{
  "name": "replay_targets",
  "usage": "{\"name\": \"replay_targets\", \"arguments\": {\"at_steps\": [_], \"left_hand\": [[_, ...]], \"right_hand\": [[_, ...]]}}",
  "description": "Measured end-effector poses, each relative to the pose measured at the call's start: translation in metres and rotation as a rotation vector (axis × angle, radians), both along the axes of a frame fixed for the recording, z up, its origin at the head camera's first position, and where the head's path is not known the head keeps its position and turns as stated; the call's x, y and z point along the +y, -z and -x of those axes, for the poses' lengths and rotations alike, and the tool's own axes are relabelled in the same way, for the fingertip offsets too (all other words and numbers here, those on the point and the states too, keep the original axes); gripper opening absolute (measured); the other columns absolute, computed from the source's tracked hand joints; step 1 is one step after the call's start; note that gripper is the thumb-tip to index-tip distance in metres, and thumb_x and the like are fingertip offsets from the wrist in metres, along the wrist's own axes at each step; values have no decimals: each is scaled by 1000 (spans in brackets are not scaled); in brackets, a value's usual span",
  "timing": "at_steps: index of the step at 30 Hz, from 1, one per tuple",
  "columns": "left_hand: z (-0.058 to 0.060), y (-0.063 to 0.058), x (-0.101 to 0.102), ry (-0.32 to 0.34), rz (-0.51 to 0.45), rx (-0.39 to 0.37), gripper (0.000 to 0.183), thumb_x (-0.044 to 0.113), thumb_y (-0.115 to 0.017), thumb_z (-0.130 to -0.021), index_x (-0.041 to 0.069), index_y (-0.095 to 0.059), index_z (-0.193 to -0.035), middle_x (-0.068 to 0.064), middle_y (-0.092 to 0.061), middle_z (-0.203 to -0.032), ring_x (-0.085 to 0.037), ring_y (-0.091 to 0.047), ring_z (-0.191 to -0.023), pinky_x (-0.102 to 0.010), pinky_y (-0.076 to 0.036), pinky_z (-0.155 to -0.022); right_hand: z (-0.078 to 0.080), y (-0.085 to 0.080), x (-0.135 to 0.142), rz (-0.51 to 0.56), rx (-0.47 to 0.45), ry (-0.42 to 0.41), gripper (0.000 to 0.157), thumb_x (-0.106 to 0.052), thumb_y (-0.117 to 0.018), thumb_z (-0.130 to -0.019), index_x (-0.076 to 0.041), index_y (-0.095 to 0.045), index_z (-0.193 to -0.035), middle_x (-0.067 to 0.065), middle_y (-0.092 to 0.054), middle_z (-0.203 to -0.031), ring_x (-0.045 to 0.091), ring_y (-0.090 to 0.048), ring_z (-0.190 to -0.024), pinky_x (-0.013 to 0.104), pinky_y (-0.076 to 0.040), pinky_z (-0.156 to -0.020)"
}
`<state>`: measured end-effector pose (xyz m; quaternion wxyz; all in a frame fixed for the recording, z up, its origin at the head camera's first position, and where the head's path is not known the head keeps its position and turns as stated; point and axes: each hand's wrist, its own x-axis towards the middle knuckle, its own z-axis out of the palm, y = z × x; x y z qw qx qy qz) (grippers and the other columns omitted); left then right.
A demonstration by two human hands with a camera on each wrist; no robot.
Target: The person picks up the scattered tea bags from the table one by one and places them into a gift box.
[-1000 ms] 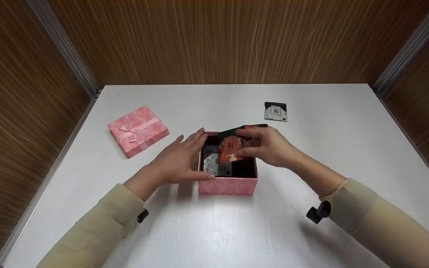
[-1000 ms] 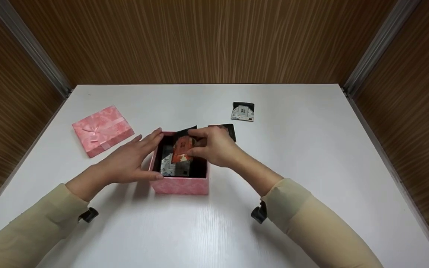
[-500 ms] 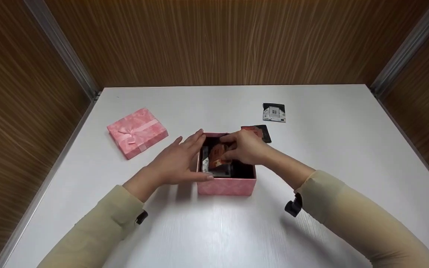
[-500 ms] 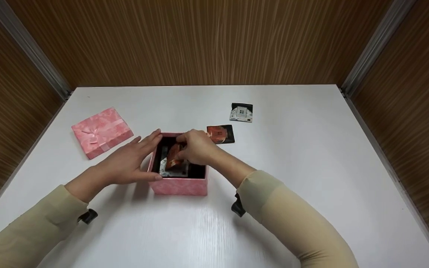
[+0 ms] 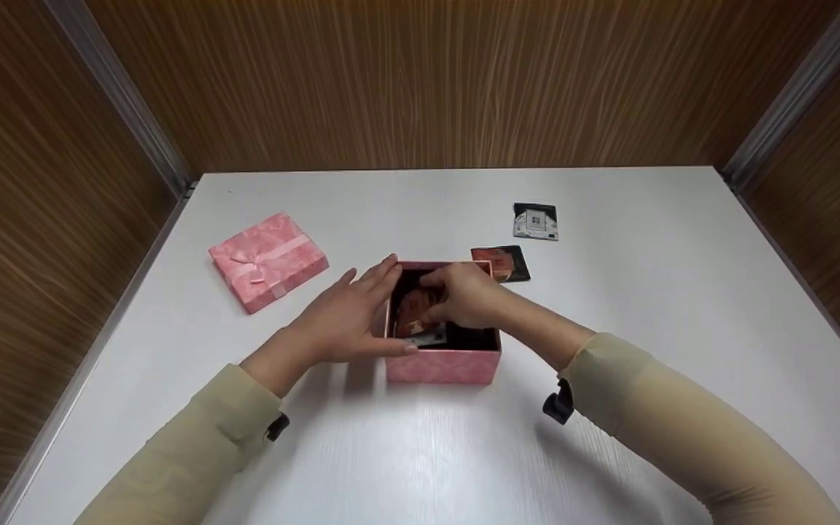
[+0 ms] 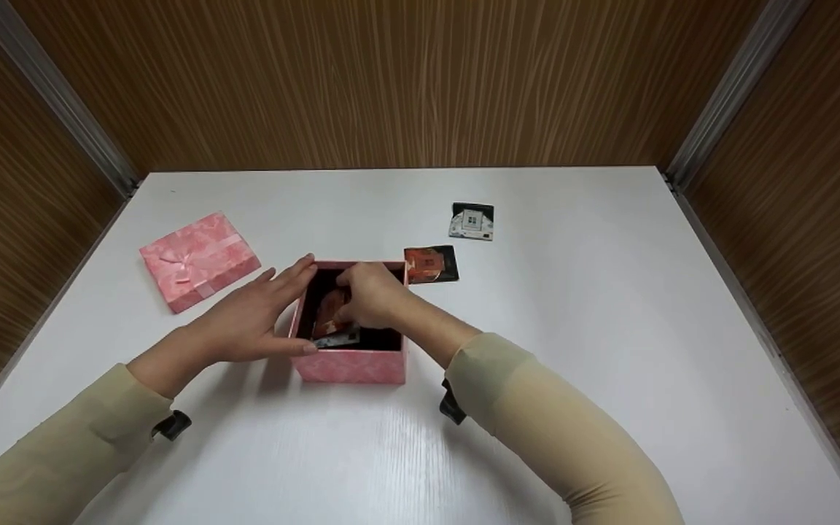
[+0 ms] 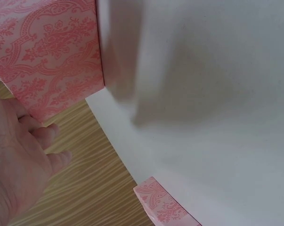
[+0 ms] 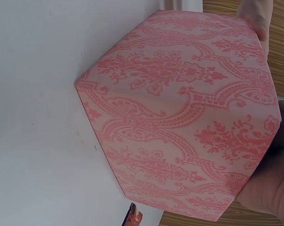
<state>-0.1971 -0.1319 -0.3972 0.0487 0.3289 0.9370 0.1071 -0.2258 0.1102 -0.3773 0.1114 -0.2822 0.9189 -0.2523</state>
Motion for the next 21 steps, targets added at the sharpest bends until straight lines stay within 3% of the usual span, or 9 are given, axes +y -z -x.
{"name": "replay_targets", "arguments": {"at_steps": [7, 14, 21], "left_hand": [[-1, 0, 0, -2, 2, 6, 127, 95, -45, -85, 6, -12, -170, -10, -7, -178, -23, -18, -162, -54, -15, -130], [-1, 1, 0, 0, 3, 14, 125, 92, -47, -87, 6, -13, -170, -9, -6, -178, -22, -19, -161, -54, -16, -130], [-1, 1, 0, -1, 4, 5, 127, 94, -46, -86, 6, -11, -170, -8, -4, -178, -22, -18, -162, -53, -14, -130]], "right_hand": [[-3, -6, 4, -4, -26, 19, 57, -20, -86, -90, 1, -67, -140, 17, -72, -131, 28, -67, -120, 46, -53, -106], [-4, -12, 12, 0, -25, 32, 55, -19, -84, -93, 1, -67, -141, 17, -76, -115, 26, -70, -106, 47, -58, -95], [-6, -16, 20, 37, -36, 28, 56, -16, -83, -93, 4, -64, -143, 20, -76, -117, 28, -73, -111, 47, -58, -98]]}}
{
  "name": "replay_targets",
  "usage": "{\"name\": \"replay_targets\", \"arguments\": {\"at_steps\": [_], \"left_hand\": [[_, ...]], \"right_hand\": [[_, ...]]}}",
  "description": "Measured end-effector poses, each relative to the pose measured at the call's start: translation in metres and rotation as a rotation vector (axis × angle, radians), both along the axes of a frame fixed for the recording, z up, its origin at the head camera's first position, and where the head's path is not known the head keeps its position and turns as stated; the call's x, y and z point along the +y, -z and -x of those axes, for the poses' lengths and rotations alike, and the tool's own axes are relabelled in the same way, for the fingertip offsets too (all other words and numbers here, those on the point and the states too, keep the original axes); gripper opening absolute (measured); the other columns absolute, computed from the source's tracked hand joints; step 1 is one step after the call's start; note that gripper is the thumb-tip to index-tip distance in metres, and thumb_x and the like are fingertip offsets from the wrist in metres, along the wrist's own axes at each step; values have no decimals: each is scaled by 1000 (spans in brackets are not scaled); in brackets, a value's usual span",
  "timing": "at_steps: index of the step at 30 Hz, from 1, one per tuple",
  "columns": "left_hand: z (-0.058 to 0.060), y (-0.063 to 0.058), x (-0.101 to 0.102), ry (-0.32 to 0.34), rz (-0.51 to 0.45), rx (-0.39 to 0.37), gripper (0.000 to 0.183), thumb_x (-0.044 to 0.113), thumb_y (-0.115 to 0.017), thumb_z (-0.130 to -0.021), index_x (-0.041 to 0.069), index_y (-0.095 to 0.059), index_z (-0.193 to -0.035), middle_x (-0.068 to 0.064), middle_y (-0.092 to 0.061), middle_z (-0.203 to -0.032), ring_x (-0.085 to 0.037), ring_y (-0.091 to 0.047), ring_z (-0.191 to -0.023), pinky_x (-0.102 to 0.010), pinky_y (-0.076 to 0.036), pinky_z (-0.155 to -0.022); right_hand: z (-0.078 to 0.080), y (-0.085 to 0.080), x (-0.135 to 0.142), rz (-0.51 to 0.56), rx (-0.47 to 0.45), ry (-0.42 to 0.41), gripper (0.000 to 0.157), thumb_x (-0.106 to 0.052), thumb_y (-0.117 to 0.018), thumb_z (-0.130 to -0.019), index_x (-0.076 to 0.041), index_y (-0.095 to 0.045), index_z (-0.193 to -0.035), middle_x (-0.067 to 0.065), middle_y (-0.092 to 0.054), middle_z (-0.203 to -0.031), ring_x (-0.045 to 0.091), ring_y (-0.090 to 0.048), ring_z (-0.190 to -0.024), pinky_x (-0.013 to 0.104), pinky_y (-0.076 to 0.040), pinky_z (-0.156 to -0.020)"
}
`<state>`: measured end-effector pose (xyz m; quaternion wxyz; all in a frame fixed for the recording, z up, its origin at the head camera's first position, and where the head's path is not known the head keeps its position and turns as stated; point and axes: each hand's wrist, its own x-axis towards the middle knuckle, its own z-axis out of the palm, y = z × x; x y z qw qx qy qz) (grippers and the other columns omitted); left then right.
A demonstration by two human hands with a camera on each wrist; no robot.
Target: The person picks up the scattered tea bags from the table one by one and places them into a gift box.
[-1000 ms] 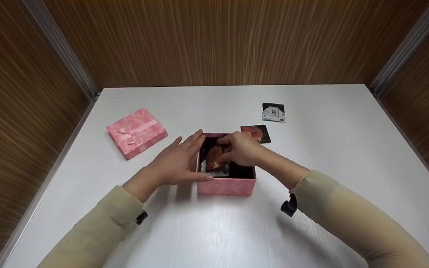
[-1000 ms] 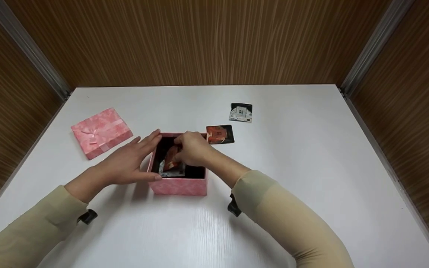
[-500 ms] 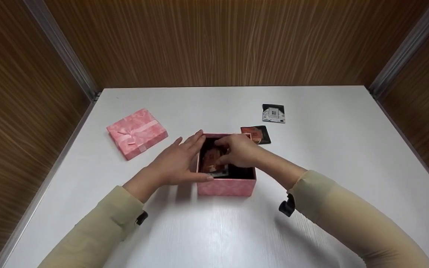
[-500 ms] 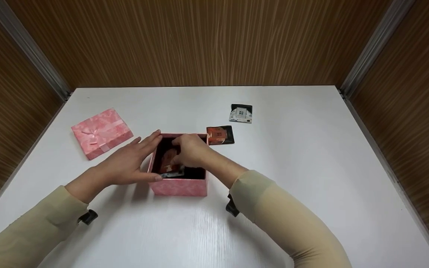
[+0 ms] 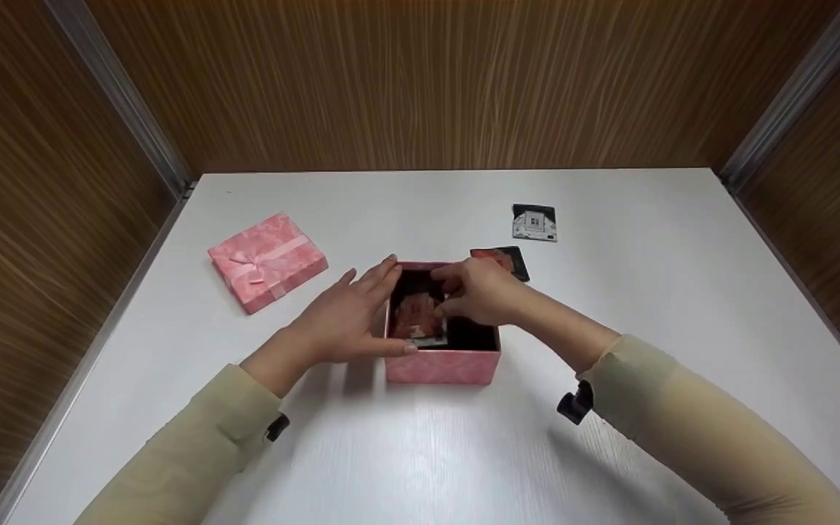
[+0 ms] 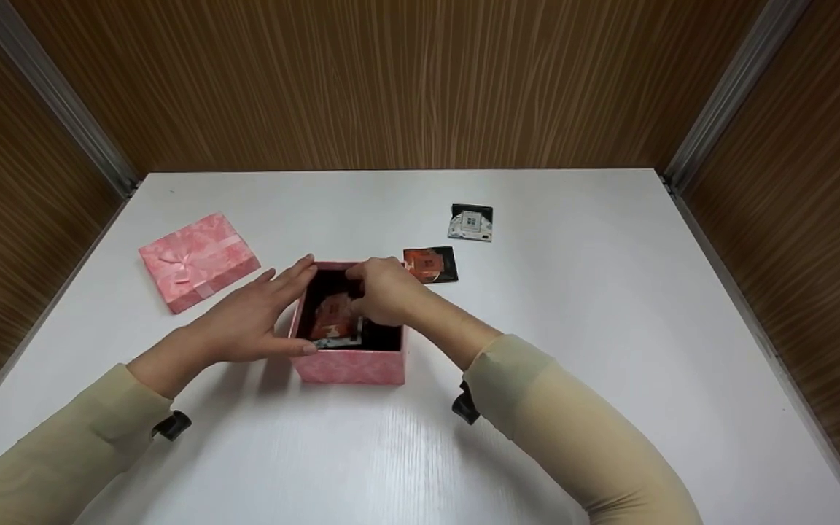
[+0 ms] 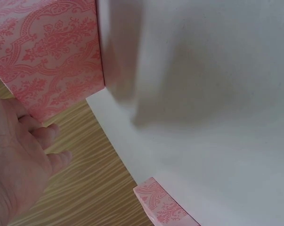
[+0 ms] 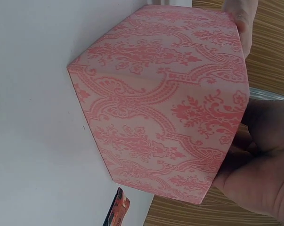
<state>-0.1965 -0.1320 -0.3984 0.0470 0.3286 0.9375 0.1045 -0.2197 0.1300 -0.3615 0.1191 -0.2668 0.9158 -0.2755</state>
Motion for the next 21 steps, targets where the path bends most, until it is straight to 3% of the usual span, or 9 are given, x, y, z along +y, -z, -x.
{"name": "replay_targets", "arguments": {"at_steps": [5, 11, 16, 21], "left_hand": [[0, 0, -1, 1, 1, 0, 127, 94, -45, -86, 5, -11, -170, -10, -5, -178, -22, -18, -162, -53, -15, -130], [0, 0, -2, -3, -8, -7, 128, 95, -45, -85, 6, -11, -170, -9, -5, -178, -23, -18, -162, -53, -14, -130], [0, 1, -2, -2, -15, -9, 127, 94, -47, -85, 7, -11, -171, -8, -4, -178, -24, -19, -161, -52, -13, -131], [2, 3, -2, -5, -13, -7, 128, 94, -48, -85, 7, -12, -171, -8, -5, -178, -23, -20, -161, -52, -13, -131]], "right_hand": [[1, -3, 6, 44, 14, 5, 53, -14, -83, -93, -1, -67, -142, 16, -78, -114, 25, -74, -108, 47, -59, -96], [3, -12, 20, 160, -48, 11, 54, -13, -79, -96, -1, -63, -146, 17, -76, -122, 26, -73, -116, 47, -57, -102], [10, -23, 41, 241, -70, 67, 55, -16, -78, -98, -3, -61, -149, 17, -74, -127, 27, -73, -116, 48, -59, -98], [25, -34, 69, 267, -38, 149, 53, -17, -76, -100, -4, -62, -148, 16, -74, -127, 29, -73, -115, 41, -60, -96]]}}
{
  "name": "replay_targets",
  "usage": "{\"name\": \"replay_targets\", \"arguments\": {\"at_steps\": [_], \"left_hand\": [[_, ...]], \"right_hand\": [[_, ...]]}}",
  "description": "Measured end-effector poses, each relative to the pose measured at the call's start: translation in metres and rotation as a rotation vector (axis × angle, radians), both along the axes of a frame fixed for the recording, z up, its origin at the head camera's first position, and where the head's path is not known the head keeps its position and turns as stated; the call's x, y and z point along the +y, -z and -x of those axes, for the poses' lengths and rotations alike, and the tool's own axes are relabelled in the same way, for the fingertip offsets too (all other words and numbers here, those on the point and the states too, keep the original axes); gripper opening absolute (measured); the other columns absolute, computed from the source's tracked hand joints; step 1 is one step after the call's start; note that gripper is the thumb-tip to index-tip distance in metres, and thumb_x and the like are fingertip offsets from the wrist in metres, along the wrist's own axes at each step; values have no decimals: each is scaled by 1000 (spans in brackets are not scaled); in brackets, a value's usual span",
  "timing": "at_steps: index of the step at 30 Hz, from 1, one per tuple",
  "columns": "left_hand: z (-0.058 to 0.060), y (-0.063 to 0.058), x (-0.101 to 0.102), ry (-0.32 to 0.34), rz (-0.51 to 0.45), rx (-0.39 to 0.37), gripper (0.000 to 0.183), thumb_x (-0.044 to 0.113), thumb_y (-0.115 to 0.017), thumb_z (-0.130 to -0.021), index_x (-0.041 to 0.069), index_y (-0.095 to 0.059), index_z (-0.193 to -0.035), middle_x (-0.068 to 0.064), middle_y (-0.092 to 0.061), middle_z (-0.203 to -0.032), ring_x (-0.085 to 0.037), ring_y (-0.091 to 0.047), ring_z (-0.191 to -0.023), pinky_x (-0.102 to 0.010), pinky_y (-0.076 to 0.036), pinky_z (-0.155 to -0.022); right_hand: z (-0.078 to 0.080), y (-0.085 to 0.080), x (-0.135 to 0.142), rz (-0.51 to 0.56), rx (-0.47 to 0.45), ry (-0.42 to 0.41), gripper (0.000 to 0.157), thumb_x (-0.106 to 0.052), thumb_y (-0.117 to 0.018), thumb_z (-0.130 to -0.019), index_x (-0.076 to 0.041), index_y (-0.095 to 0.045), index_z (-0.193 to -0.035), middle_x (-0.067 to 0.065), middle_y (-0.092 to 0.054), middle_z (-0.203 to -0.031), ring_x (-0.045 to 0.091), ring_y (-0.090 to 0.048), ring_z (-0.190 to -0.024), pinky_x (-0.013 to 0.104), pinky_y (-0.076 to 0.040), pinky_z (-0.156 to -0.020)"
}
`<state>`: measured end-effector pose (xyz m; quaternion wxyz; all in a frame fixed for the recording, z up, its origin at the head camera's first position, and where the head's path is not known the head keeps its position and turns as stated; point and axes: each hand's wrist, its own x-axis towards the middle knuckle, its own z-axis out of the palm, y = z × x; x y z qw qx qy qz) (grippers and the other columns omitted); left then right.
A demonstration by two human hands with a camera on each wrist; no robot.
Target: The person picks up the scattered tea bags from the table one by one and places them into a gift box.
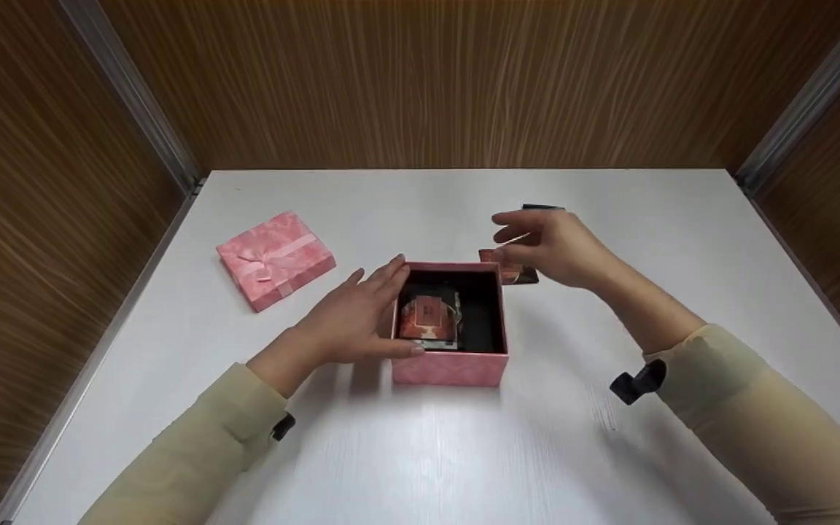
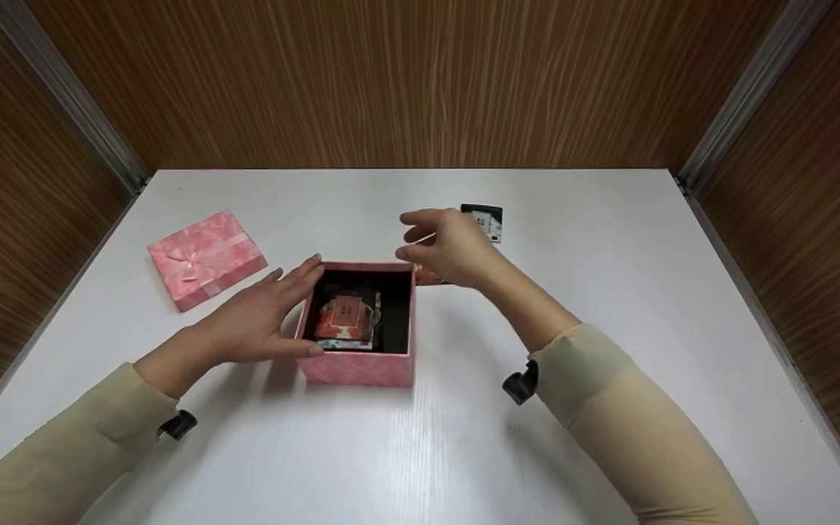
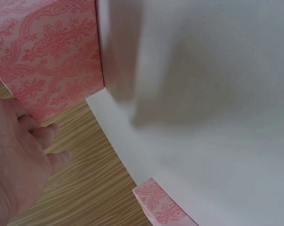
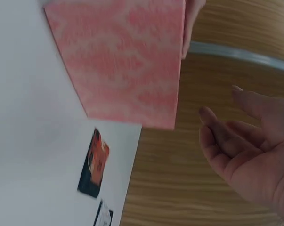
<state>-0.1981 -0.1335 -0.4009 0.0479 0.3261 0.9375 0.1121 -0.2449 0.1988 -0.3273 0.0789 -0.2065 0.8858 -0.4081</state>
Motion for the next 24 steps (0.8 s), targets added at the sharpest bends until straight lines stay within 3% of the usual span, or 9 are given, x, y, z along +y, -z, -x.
{"name": "replay_targets", "arguments": {"at_steps": [4, 8, 15, 24], "left_hand": [[0, 0, 2, -3, 4, 5, 129, 95, -47, -83, 7, -12, -171, -8, -5, -179, -22, -20, -161, -52, -13, -130], [0, 1, 1, 1, -1, 13, 128, 94, -48, -85, 6, -12, -170, -9, -6, -178, -24, -20, -161, -53, -14, -130], [-4, 3, -2, 0, -6, 3, 128, 94, -47, -85, 7, -11, -171, -9, -6, -178, -23, -19, -161, -53, -14, -130], [-8, 5, -10, -30, -13, -10, 128, 95, -48, -84, 8, -11, -171, -7, -5, -179, -24, -20, -161, -53, -14, -130]], "right_hand": [[17, -4, 25, -19, 53, 93, 49, -20, -75, -101, -6, -64, -147, 14, -75, -124, 27, -72, -114, 29, -58, -92], [38, 4, 48, -8, 53, 188, 48, -24, -73, -103, -8, -63, -148, 13, -74, -125, 23, -70, -113, 19, -54, -86], [71, 32, 76, 64, 13, 305, 56, -29, -73, -104, -8, -58, -153, 16, -67, -138, 25, -64, -123, 36, -53, -104], [106, 83, 88, 103, -55, 364, 59, -25, -73, -103, -8, -53, -156, 17, -51, -158, 34, -42, -149, 51, -37, -121]]}}
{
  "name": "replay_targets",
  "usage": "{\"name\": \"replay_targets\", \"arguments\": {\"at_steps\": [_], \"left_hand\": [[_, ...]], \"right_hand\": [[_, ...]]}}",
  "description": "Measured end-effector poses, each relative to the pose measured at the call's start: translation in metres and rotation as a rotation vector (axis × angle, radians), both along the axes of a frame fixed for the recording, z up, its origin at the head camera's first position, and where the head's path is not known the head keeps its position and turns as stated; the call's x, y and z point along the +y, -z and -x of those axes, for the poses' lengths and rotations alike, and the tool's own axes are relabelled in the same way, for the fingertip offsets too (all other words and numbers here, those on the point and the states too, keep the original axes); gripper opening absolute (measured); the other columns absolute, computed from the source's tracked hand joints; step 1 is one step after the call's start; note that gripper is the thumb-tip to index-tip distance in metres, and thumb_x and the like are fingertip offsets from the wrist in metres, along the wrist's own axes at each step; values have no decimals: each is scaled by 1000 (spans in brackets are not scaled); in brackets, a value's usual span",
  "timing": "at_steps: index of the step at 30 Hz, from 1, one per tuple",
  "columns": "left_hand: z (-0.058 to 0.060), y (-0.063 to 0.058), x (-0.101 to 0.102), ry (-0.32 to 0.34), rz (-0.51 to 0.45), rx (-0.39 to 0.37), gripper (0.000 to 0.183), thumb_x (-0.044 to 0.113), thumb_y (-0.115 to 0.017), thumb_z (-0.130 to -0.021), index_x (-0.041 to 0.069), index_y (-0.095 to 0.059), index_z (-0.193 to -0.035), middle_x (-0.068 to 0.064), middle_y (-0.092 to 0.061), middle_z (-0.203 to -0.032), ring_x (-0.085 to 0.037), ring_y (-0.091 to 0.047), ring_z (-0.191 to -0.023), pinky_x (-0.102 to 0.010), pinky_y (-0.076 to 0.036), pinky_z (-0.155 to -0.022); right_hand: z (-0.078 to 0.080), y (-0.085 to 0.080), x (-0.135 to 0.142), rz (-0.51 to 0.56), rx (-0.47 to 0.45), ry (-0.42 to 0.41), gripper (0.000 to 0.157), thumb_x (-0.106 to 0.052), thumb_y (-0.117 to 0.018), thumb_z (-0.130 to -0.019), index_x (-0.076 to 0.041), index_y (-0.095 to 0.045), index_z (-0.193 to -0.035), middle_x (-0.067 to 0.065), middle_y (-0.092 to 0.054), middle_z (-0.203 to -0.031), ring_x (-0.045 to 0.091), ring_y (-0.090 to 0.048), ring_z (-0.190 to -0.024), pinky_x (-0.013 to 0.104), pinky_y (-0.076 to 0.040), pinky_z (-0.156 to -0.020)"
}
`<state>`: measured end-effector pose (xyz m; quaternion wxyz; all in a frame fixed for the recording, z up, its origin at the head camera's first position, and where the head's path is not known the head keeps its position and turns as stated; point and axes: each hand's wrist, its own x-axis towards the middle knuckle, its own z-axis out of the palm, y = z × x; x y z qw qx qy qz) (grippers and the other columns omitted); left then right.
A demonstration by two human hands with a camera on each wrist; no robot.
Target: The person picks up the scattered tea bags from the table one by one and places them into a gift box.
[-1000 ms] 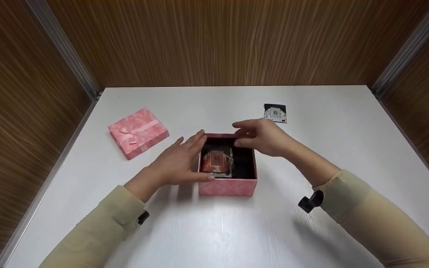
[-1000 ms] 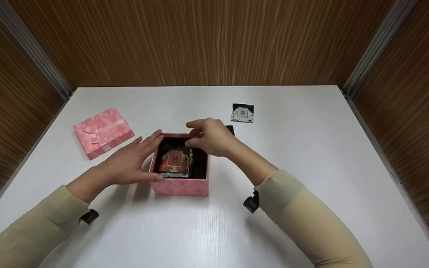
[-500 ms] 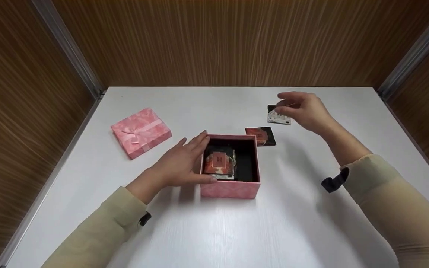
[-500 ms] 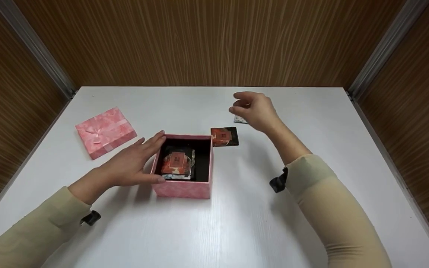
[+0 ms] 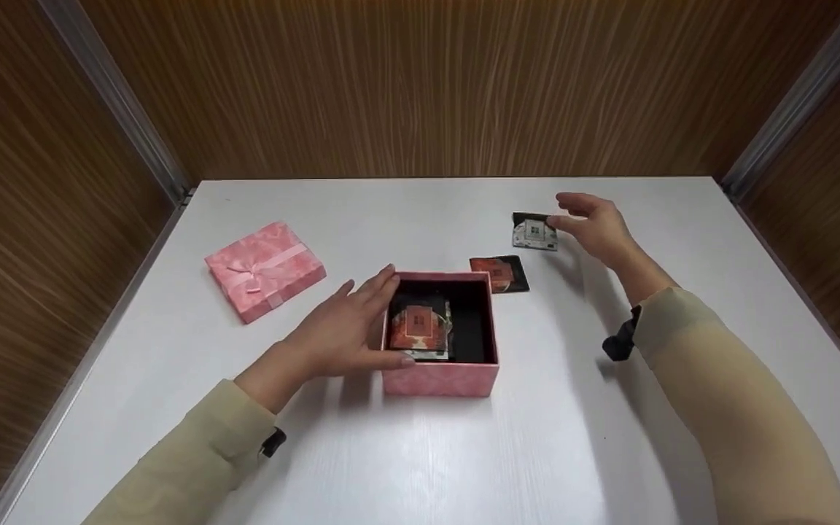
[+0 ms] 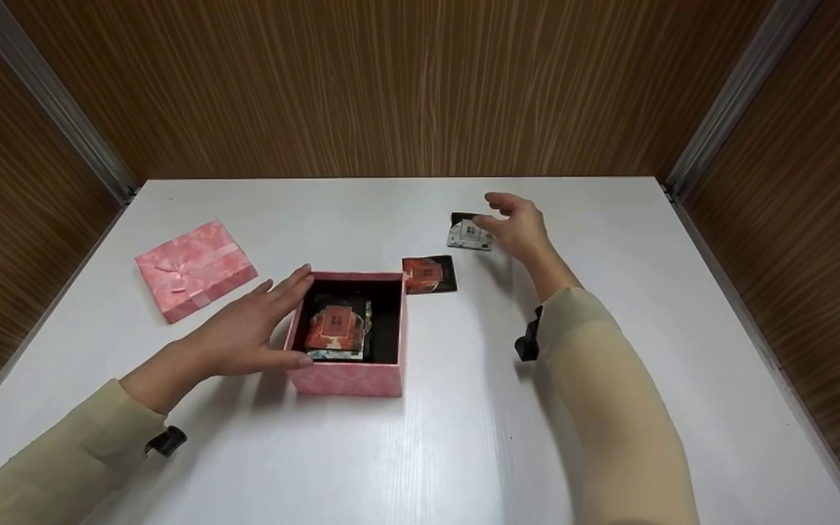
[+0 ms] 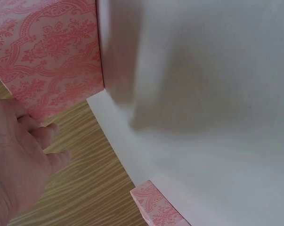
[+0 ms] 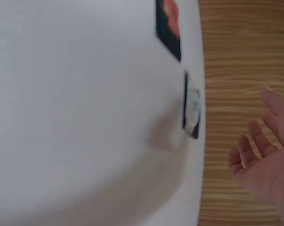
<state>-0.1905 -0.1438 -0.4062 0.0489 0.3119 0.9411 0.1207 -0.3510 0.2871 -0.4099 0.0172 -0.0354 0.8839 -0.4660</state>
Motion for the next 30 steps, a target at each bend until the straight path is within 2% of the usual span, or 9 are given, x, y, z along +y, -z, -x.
{"name": "replay_targets", "arguments": {"at_steps": [5, 8, 13, 15, 19, 22, 25, 30], "left_hand": [[0, 1, -2, -4, 10, 0, 128, 95, -47, -84, 9, -11, -171, -6, -5, -179, -23, -23, -160, -53, -15, -130], [1, 1, -1, -3, 12, -1, 128, 95, -46, -84, 9, -11, -171, -6, -5, -179, -23, -22, -161, -52, -14, -130], [4, -2, 3, 8, 14, -5, 128, 94, -48, -84, 8, -10, -171, -6, -4, -179, -23, -19, -162, -52, -13, -130], [6, -3, 5, 13, 18, 0, 128, 94, -49, -84, 8, -10, -171, -6, -4, -179, -23, -19, -162, -52, -13, -131], [7, -4, 6, 18, 24, 3, 128, 93, -49, -85, 8, -10, -171, -6, -4, -179, -23, -20, -161, -52, -14, -130], [6, -5, 5, 19, 25, 0, 128, 94, -49, -84, 8, -10, -171, -7, -5, -179, -24, -21, -161, -53, -15, -130], [6, -5, 5, 18, 24, -3, 128, 94, -48, -84, 7, -10, -171, -7, -4, -179, -23, -20, -161, -53, -15, -130], [6, -4, 5, 17, 15, -7, 127, 93, -49, -85, 7, -11, -171, -7, -3, -179, -22, -19, -161, -53, -14, -130]], "right_hand": [[10, 22, 1, -14, -77, 6, 65, -26, -72, -103, -11, -47, -161, 18, -36, -169, 37, -26, -158, 55, -22, -128], [13, 30, 2, -11, -130, 13, 68, -29, -73, -103, -14, -44, -163, 20, -27, -172, 39, -21, -159, 56, -19, -129], [15, 37, 5, -12, -179, -5, 72, -29, -72, -103, -17, -39, -166, 20, -24, -173, 40, -23, -158, 55, -19, -129], [16, 38, 6, -34, -182, -18, 73, -30, -71, -104, -17, -36, -167, 18, -20, -175, 39, -19, -160, 55, -15, -130], [17, 41, 8, -65, -199, -47, 78, -34, -69, -105, -18, -29, -170, 13, -4, -178, 39, -2, -163, 57, -4, -130], [19, 44, 7, -79, -222, -60, 80, -38, -67, -106, -21, -25, -171, 11, 2, -179, 38, 4, -163, 59, -1, -129], [22, 46, 6, -99, -232, -57, 79, -39, -65, -107, -21, -23, -171, 10, 3, -179, 38, 4, -163, 58, -1, -129], [23, 50, 3, -140, -190, -60, 73, -33, -65, -108, -18, -29, -170, 15, -5, -178, 40, -1, -163, 57, -5, -130]]}}
